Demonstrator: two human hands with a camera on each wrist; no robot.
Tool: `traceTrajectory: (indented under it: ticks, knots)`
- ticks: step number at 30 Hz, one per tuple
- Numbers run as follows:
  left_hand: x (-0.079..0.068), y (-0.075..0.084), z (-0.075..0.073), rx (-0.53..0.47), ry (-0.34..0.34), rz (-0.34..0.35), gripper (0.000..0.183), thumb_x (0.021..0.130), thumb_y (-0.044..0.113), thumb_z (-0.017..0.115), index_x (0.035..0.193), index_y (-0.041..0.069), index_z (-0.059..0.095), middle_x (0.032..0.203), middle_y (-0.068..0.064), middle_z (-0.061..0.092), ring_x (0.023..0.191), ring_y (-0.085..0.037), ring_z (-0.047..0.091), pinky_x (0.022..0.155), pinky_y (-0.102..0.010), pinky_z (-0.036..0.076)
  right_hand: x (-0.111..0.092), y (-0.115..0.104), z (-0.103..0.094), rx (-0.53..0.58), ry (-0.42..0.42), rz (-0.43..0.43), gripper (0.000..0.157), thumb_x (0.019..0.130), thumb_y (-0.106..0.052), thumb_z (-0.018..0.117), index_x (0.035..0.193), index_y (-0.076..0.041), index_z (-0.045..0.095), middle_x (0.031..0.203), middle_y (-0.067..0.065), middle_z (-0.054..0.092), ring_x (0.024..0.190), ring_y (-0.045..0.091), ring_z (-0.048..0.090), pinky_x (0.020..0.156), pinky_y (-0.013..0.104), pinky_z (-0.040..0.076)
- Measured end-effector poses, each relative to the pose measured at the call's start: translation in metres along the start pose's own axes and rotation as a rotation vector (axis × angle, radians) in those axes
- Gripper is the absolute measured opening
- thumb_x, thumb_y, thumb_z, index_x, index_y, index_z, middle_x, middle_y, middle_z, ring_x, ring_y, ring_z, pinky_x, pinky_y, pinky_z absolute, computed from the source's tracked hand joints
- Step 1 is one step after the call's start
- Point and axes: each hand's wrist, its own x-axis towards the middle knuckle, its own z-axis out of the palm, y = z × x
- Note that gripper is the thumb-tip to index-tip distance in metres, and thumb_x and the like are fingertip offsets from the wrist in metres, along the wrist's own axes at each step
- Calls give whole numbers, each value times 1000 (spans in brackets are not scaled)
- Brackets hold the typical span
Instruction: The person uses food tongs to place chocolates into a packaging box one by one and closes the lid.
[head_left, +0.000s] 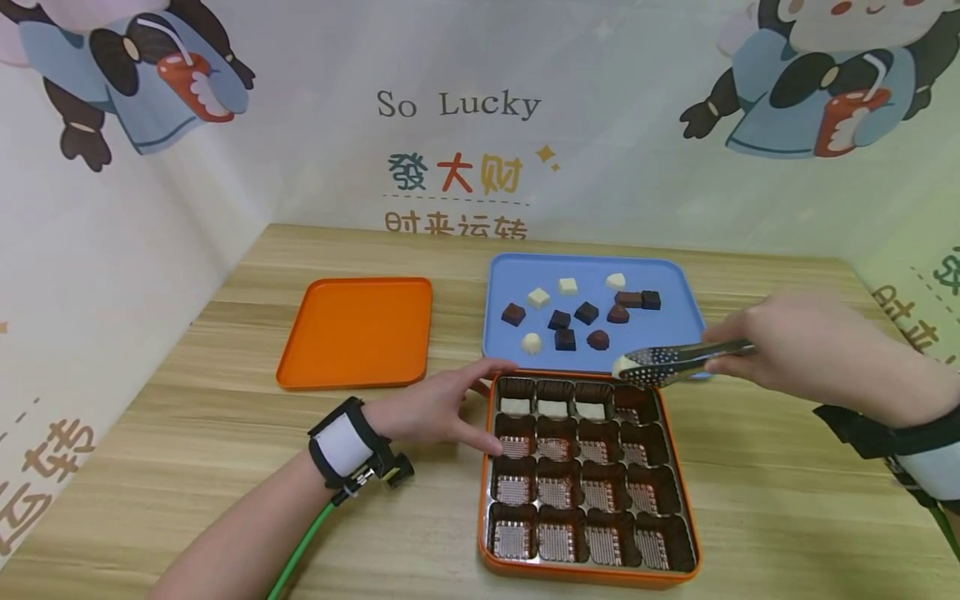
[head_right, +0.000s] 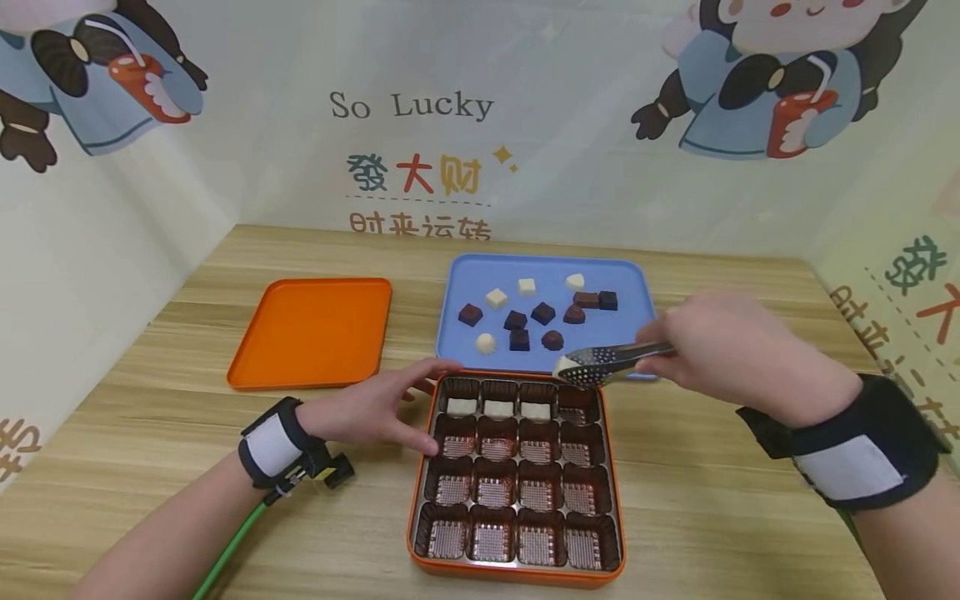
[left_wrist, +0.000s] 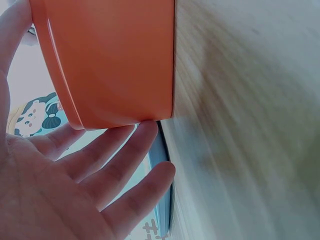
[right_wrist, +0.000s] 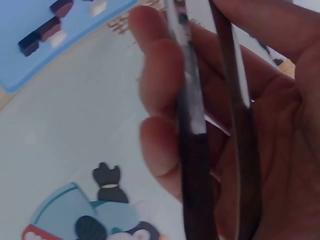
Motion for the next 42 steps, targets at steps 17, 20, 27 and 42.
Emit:
traceTrajectory:
  ticks: [17, 20, 27, 42]
  knots:
    - [0, -2, -1, 8, 7, 17, 89, 66, 49, 74, 140, 30, 27, 136, 10, 35, 112, -9, 43, 91, -32, 37, 12, -63, 10, -431, 169, -170, 42, 69, 6, 62, 51, -16, 31, 49, -6, 20, 49, 10, 21, 39, 26, 23]
    - [0, -2, -1, 1, 4, 20, 89, 66, 50, 74, 139, 30, 27, 136, 10, 35, 112, -9, 43, 92, -32, 36, 18, -71, 14, -491, 170, -193, 42, 67, 5, 60, 50, -17, 28, 52, -5, 14, 52, 11, 17, 41, 26, 19]
    - [1, -1, 0, -10, -1, 24, 87, 66, 47, 75, 138, 33, 28, 135, 10, 37, 111, -9, 44, 92, -32, 36, 25, -75, 24, -487, 202, -234, 48, 65, 8, 56, 55, -19, 18, 58, -5, 8, 56, 11, 12, 46, 26, 14]
    - [1, -2, 0, -1, 3, 26, 87, 66, 49, 74, 138, 34, 28, 134, 11, 38, 111, -8, 44, 92, -31, 36, 19, -58, 3, -259, 13, -60, 35, 67, -17, 75, 56, -17, 42, 52, -7, 33, 46, 9, 32, 40, 28, 34]
